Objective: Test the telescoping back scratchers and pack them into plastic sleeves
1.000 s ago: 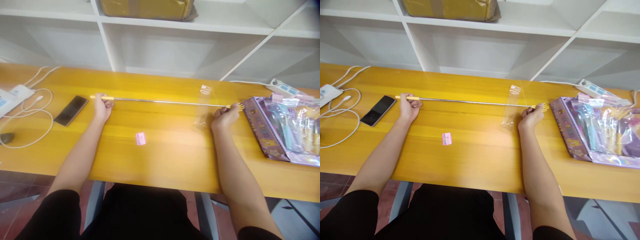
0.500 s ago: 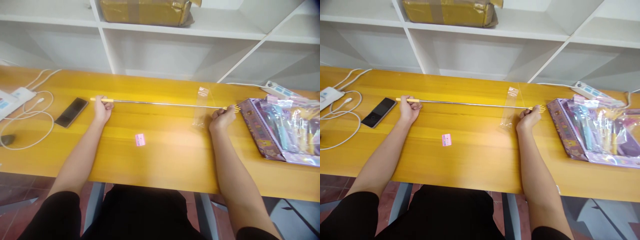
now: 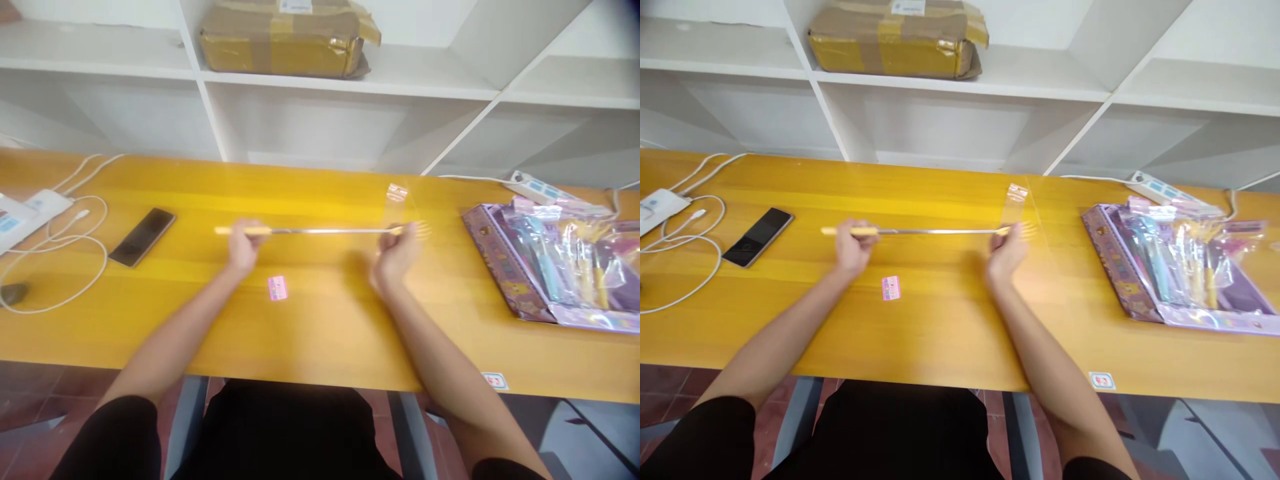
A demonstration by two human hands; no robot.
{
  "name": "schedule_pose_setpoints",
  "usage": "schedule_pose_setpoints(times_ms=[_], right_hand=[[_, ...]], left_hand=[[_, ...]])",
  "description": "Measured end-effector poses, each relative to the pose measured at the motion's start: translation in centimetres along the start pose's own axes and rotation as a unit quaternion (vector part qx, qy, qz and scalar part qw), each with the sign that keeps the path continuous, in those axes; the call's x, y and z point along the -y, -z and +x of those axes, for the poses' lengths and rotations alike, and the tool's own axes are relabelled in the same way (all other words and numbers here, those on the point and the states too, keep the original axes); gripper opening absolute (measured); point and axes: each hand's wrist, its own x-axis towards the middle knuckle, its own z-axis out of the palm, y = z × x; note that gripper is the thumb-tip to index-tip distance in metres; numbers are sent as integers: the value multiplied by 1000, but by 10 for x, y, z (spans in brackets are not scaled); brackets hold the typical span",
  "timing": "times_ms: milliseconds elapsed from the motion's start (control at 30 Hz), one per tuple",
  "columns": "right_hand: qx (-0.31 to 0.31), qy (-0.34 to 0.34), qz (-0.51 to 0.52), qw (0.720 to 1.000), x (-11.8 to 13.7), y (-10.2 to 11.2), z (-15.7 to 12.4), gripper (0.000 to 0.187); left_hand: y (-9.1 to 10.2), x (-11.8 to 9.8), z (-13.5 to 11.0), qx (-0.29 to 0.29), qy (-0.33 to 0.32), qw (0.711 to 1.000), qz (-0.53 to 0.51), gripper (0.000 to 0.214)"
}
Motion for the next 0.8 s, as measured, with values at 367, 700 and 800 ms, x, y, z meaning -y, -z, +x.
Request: schedule_pose_setpoints(times_ms=[367,700,800], right_hand=[[381,-83,-14,921,-9,-34,-81,82],[405,-81,-13,911,-9,-34,-80,82],[405,-84,-20,910,-9,-34,-78,84]], left_hand=[[16,25,-34,228,-24,950,211,63],[13,46,-14,172,42,971,158,55],[14,45,-13,183,42,969,163,55]])
